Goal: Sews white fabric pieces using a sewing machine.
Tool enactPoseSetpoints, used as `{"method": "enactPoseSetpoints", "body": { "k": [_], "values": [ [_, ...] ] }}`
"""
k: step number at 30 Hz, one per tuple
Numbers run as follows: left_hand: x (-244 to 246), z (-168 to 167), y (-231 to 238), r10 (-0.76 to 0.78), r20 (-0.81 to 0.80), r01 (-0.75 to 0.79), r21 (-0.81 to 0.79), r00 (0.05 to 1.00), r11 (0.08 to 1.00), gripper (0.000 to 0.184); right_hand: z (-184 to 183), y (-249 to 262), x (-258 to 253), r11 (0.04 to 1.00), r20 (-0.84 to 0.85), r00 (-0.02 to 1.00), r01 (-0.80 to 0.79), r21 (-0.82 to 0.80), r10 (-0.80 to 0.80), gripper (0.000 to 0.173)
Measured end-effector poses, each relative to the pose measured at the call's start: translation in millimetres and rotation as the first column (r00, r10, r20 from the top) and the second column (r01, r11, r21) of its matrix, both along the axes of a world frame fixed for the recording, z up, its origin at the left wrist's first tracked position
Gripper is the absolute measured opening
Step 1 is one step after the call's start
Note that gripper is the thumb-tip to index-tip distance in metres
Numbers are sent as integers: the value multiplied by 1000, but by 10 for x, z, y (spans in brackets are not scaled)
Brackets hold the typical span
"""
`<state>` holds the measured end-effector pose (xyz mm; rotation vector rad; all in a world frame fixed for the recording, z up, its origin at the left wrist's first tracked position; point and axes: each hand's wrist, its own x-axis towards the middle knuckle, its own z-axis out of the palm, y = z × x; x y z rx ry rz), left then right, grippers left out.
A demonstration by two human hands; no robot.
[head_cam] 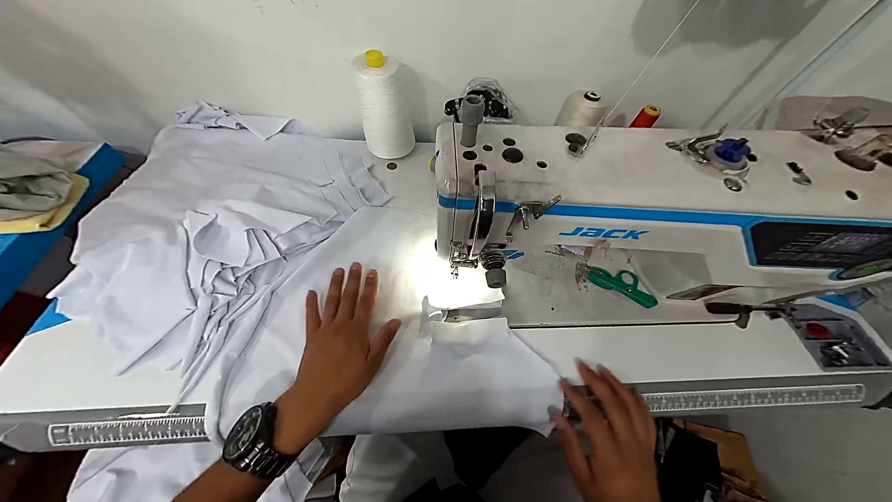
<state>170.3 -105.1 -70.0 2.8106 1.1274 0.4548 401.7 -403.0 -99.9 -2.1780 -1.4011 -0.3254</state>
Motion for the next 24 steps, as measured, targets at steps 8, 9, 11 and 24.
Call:
{"method": "enactPoseSetpoints", "body": {
  "k": [8,9,11,24],
  "values": [
    [586,198,96,-310,18,310,-14,951,951,85,631,1334,500,932,-218,907,-361,33,360,26],
    [610,111,106,-320,-8,320,0,947,947,93,647,1545,564,903,-234,876,-429,23,422,24],
    [595,47,102,-331,-33,332,23,943,943,100,610,1849,669,845,-238,822,-534,-10,517,26],
    [971,248,648,-372,50,375,-94,927,922,48,396,1914,480,859,-52,874,-484,-170,482,38]
  ]
}}
